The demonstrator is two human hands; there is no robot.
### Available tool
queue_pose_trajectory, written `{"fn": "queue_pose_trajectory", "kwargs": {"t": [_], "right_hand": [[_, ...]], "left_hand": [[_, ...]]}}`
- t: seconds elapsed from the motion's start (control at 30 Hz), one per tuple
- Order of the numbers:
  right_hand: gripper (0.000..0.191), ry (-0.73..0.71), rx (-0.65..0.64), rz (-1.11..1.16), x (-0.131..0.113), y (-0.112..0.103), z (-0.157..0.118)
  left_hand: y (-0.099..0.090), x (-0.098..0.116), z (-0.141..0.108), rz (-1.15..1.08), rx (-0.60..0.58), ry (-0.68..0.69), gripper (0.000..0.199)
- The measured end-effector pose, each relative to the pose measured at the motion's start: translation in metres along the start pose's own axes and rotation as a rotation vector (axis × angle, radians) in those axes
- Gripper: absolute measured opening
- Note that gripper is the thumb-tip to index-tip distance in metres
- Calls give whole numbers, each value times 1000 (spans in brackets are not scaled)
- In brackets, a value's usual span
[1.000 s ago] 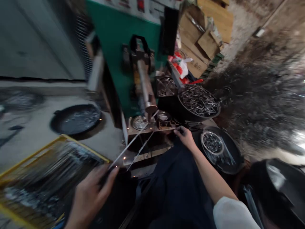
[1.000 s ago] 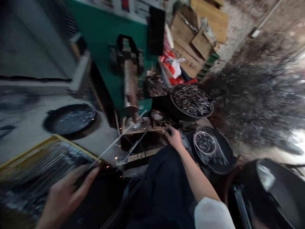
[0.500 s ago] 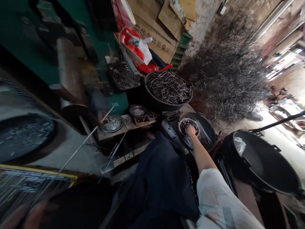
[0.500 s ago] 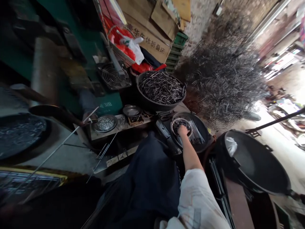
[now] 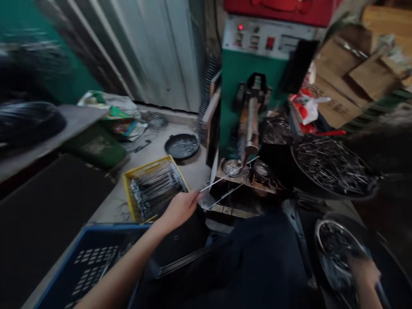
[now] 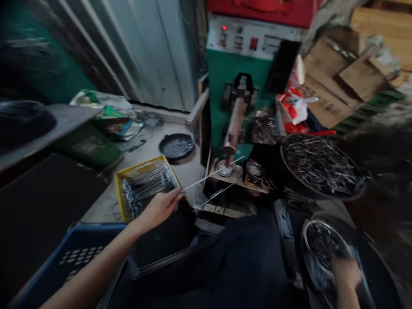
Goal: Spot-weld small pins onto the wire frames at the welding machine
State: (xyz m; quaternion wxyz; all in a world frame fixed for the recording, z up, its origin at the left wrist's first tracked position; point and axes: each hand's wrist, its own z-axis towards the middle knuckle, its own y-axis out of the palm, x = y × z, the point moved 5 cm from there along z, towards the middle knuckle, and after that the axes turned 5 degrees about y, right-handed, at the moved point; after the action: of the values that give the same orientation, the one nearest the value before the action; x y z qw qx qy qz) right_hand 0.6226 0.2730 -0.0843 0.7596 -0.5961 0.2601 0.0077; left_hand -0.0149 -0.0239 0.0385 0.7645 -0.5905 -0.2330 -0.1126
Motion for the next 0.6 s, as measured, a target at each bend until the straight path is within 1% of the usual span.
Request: {"fn": "queue_pose_trajectory", "kwargs": {"t": [0.03,0.07,0.1,0.13,0.17,0.2,0.23,0.3,0.33,0.37,0.4,0.43,0.47,0.5,0.53,0.6], "right_hand": [[39,77,-37,-15,6,5,4],[31,122,-78,-23,5,7,6],[22,150,-113,-18,-3,8,6],[17,121,-115,10,-20,4,2],[24,70,-103,45,-43,-3,-5],[33,-6,-86,93,-73,-13,-16],[37,-57,-60,140,-105,-25,-32],[36,-189,-105,260,-177,-43,-76],[40,-300,-180,382,-215,-49,-103],[43,-364,-300,513,-250,-49,-132],[46,-363,-459,630,-280,-44,-162],[47,-332,-624,726,-305,-34,-192],[44,-302,-779,792,-327,-23,-220],[43,-250,-872,880,-345,-12,-245],[42,-196,-954,951,-359,-1,-267],[42,-96,-1041,1080,-380,17,-297]], "left_hand": [[1,-2,-2,32,5,5,32],[2,-3,-4,62,15,12,31],[2,-3,-5,87,26,15,31],[2,-3,-6,104,36,14,30],[2,-3,-6,114,44,9,30],[2,-2,-6,119,53,2,30],[2,-1,-5,124,64,-5,30],[3,3,-3,132,84,-11,31],[5,6,0,133,92,-10,32],[8,9,2,133,97,-7,32],[12,12,5,134,100,-4,32],[16,15,8,134,103,-1,31],[20,19,11,135,105,1,31],[24,22,14,137,107,3,30],[28,26,16,139,109,4,30],[33,31,20,145,110,8,28]]}}
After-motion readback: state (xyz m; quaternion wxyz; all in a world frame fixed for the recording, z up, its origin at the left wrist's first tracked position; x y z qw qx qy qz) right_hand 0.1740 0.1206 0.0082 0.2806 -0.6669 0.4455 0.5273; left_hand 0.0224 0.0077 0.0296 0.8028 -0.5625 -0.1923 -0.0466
